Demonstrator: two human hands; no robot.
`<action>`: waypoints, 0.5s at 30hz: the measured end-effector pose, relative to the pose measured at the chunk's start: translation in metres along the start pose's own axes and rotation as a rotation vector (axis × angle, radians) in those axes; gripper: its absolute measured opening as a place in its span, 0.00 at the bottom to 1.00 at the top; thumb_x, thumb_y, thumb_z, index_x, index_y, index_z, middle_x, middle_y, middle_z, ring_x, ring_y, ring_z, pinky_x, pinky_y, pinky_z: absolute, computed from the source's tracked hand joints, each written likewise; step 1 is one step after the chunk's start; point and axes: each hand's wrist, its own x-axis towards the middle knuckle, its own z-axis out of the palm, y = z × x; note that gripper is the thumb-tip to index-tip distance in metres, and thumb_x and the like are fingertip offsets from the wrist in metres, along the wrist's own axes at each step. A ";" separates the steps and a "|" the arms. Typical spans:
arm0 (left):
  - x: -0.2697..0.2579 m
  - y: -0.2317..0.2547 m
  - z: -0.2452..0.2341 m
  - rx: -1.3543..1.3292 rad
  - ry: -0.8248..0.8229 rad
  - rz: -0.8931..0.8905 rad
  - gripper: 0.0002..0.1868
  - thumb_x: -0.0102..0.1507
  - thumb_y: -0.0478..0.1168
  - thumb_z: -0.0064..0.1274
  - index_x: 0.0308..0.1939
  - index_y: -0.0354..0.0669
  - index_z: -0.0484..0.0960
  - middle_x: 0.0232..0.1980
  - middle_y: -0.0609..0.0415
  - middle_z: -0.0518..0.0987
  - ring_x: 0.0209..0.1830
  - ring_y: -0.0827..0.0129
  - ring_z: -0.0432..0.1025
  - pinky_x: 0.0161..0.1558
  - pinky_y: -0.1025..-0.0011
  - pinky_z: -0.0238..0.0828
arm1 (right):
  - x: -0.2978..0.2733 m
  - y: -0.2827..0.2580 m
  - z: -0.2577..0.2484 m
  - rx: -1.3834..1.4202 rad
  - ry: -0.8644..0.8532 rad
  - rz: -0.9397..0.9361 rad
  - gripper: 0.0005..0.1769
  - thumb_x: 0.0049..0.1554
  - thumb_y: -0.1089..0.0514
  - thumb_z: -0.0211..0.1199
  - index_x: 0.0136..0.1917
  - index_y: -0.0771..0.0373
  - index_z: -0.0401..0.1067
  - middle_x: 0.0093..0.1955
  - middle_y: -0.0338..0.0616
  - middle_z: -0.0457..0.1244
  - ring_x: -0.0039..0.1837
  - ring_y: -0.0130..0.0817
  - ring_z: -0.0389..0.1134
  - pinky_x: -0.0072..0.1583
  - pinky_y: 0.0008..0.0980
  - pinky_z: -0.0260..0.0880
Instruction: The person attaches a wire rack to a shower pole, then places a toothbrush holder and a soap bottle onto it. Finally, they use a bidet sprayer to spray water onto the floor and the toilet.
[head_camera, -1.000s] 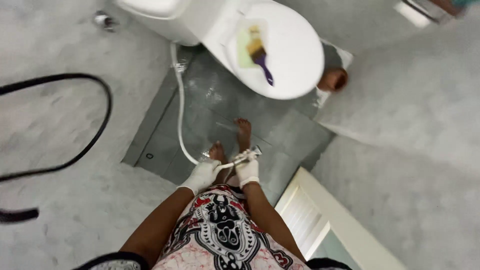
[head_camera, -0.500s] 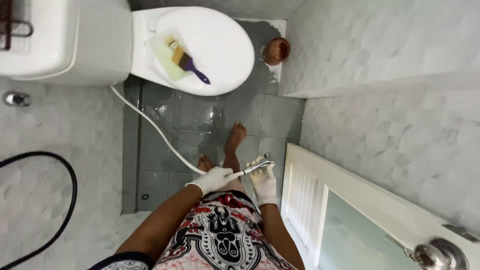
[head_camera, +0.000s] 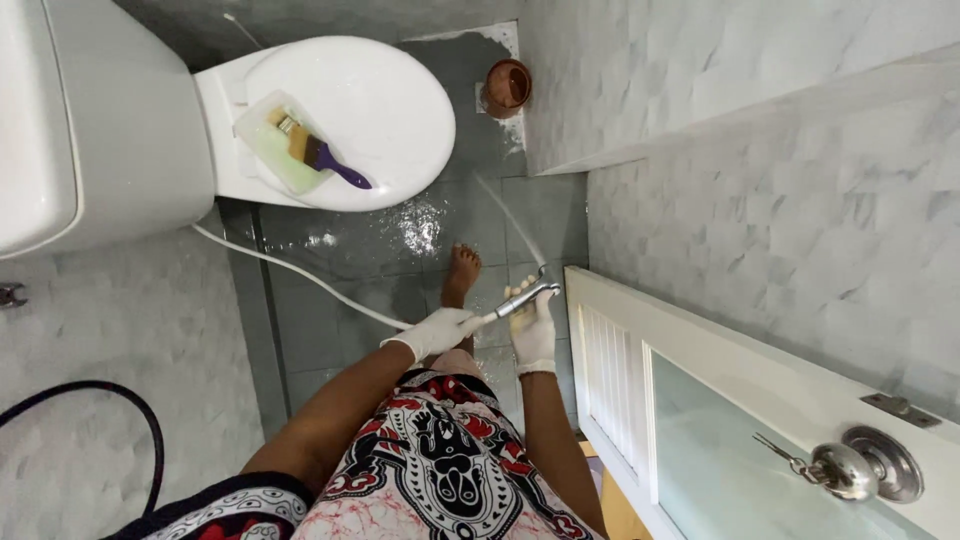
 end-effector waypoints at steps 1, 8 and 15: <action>0.007 0.004 -0.004 0.033 -0.002 0.017 0.26 0.74 0.60 0.40 0.41 0.44 0.80 0.36 0.50 0.79 0.36 0.63 0.72 0.45 0.60 0.71 | 0.005 -0.005 0.005 -0.004 -0.013 -0.014 0.24 0.69 0.45 0.55 0.67 0.68 0.67 0.55 0.46 0.64 0.58 0.38 0.67 0.74 0.47 0.65; 0.016 0.031 -0.025 -0.019 0.060 0.062 0.27 0.73 0.59 0.41 0.37 0.42 0.81 0.32 0.51 0.77 0.34 0.64 0.70 0.46 0.63 0.69 | 0.014 -0.026 0.052 -0.060 0.018 -0.087 0.22 0.69 0.47 0.57 0.66 0.67 0.67 0.57 0.45 0.63 0.58 0.39 0.66 0.71 0.46 0.66; 0.022 0.034 -0.026 -0.062 0.013 0.012 0.28 0.75 0.60 0.38 0.35 0.41 0.78 0.32 0.53 0.72 0.34 0.64 0.66 0.45 0.63 0.67 | 0.014 -0.033 0.068 -0.129 -0.004 -0.135 0.21 0.68 0.51 0.58 0.66 0.68 0.67 0.57 0.47 0.63 0.60 0.41 0.66 0.71 0.47 0.68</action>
